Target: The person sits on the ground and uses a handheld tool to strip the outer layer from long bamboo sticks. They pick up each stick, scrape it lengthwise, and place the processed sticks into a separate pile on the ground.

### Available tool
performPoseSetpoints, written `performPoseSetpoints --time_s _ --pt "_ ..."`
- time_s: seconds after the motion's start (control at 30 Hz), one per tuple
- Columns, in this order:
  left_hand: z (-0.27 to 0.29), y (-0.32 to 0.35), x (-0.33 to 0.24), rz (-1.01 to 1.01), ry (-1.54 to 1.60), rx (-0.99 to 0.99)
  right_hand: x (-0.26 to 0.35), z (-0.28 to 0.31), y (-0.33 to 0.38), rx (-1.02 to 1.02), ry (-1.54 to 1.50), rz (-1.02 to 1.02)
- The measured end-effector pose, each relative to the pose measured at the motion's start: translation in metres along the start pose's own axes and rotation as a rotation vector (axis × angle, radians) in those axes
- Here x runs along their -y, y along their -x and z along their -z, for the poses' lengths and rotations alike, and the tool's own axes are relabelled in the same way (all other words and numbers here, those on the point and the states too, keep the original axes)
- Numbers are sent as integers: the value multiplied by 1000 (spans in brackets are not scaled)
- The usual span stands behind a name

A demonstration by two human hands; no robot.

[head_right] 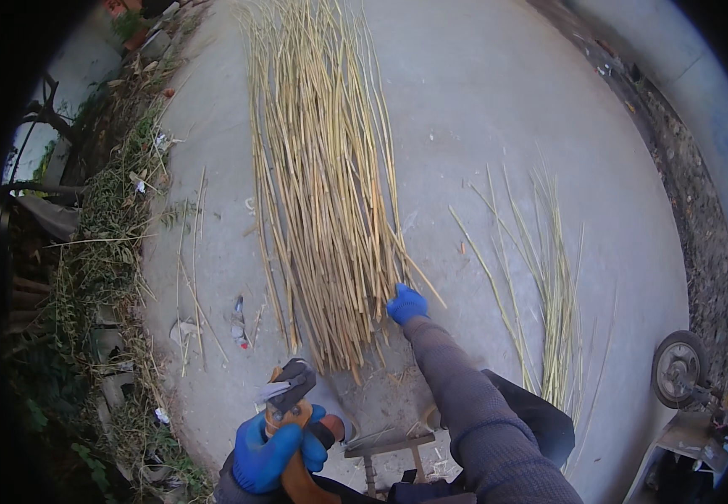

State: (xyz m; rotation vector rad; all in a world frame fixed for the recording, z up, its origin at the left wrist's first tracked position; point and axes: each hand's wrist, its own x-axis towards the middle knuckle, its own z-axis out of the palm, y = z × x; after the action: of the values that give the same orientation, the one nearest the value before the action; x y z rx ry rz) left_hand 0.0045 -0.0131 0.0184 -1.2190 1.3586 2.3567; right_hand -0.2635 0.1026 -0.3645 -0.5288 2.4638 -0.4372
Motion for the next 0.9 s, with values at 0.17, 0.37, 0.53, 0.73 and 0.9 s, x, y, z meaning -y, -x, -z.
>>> performPoseSetpoints --time_s 0.17,0.37,0.53,0.73,0.9 --pt "4 2 5 -70 3 44 -7 49 23 -40 -235 41" --pt "11 13 15 -184 -29 -13 41 141 86 96 -656 210" --pt "18 14 20 -333 8 -17 92 195 170 81 -988 260" --pt "33 11 28 -433 60 -38 86 162 282 310 -962 227" --pt "41 12 32 -432 88 -38 72 165 293 352 -1078 299"
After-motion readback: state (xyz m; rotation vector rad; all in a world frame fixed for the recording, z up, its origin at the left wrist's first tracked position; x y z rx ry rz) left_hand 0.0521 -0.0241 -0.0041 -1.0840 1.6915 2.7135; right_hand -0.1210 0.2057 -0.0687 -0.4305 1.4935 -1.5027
